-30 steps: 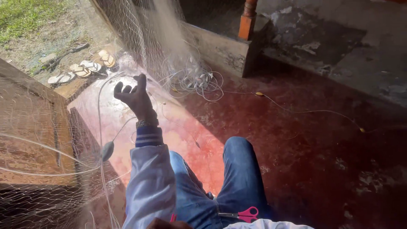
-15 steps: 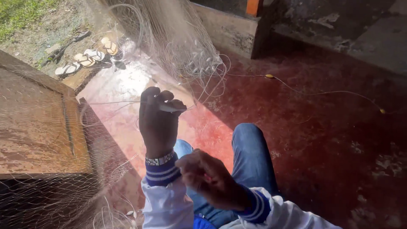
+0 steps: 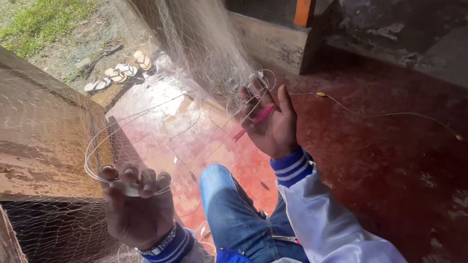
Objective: The person sits on the floor repairing a gill net, threading the net line through white oval floats and attaching them along the net's edge. They hold a pink netting shuttle, pull line through floats one at a time, and use scissors to trim line.
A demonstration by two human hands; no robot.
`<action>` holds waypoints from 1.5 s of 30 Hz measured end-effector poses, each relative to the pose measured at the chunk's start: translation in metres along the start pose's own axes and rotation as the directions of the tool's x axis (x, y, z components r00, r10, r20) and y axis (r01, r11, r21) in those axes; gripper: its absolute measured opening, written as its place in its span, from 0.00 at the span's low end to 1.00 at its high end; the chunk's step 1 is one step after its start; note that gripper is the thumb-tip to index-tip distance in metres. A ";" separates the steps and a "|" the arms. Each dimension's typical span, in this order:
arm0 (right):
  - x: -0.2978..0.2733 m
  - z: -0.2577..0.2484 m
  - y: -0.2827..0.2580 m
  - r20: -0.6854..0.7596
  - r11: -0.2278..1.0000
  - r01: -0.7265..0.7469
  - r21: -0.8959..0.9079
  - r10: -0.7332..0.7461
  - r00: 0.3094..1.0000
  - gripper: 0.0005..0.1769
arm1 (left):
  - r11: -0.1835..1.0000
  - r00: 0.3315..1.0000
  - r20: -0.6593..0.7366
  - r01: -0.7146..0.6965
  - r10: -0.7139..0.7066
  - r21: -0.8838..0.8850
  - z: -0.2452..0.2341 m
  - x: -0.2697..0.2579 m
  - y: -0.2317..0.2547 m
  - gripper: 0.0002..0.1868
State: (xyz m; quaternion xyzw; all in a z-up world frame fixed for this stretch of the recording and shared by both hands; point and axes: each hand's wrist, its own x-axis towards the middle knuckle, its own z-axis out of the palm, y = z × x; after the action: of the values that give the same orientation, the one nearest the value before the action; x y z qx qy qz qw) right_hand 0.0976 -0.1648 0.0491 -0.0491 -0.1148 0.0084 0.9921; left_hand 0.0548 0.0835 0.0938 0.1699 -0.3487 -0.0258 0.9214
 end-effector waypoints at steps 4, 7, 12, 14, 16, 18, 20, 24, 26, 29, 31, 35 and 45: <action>0.000 -0.021 -0.044 0.140 0.977 0.209 -0.044 -0.201 0.969 0.19 | 0.998 0.995 -0.084 -0.062 0.059 -0.031 -0.023 0.004 0.026 0.14; -0.019 -0.028 -0.079 0.031 0.935 0.323 -0.145 -0.322 0.946 0.08 | 0.988 0.978 -0.182 -0.124 0.105 -0.096 -0.055 0.003 0.039 0.14; -0.064 -0.055 -0.133 -0.278 0.778 0.400 -0.484 -0.570 0.773 0.06 | 0.990 0.852 -0.505 -0.139 0.136 0.032 -0.118 0.005 0.039 0.11; -0.089 -0.063 -0.149 -0.291 0.745 0.391 -0.541 -0.602 0.744 0.03 | 0.992 0.836 -0.536 -0.123 0.116 0.023 -0.151 0.002 0.031 0.10; -0.111 -0.070 -0.164 -0.295 0.706 0.386 -0.593 -0.637 0.712 0.02 | 0.995 0.824 -0.560 -0.102 0.092 0.013 -0.174 0.004 0.020 0.09; -0.137 -0.079 -0.176 -0.187 0.690 0.403 -0.602 -0.612 0.768 0.00 | 0.998 0.805 -0.591 -0.053 0.053 0.017 -0.186 0.007 0.007 0.08; -0.158 -0.081 -0.178 -0.198 0.684 0.409 -0.604 -0.626 0.754 0.02 | 0.999 0.805 -0.592 -0.039 0.025 -0.012 -0.198 0.009 -0.002 0.09; -0.190 -0.078 -0.174 -0.258 0.680 0.416 -0.604 -0.661 0.705 0.03 | 0.997 0.749 -0.662 -0.031 -0.025 -0.073 -0.201 0.012 -0.015 0.12; -0.199 -0.077 -0.170 -0.289 0.677 0.406 -0.614 -0.671 0.683 0.03 | 0.997 0.773 -0.633 -0.019 -0.034 -0.077 -0.207 0.010 -0.020 0.11; -0.208 -0.080 -0.170 -0.306 0.673 0.402 -0.621 -0.680 0.666 0.03 | 0.997 0.786 -0.617 -0.015 -0.032 -0.071 -0.209 0.011 -0.025 0.12; -0.211 -0.081 -0.171 -0.297 0.674 0.400 -0.621 -0.675 0.676 0.03 | 0.998 0.771 -0.637 -0.028 -0.016 -0.059 -0.208 0.013 -0.027 0.14; -0.211 -0.079 -0.168 -0.361 0.668 0.386 -0.636 -0.700 0.617 0.04 | 0.998 0.760 -0.649 -0.006 -0.033 -0.058 -0.205 0.014 -0.029 0.15; -0.199 -0.068 -0.151 -0.438 0.687 0.366 -0.628 -0.701 0.564 0.06 | 0.996 0.782 -0.622 -0.019 -0.038 -0.085 -0.221 0.017 -0.020 0.18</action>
State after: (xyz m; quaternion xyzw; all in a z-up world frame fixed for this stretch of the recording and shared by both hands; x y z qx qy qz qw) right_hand -0.0794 -0.3267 -0.0471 -0.2485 0.2285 -0.3486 0.8743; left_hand 0.2133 0.1270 -0.0563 0.1308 -0.0225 0.0120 0.9911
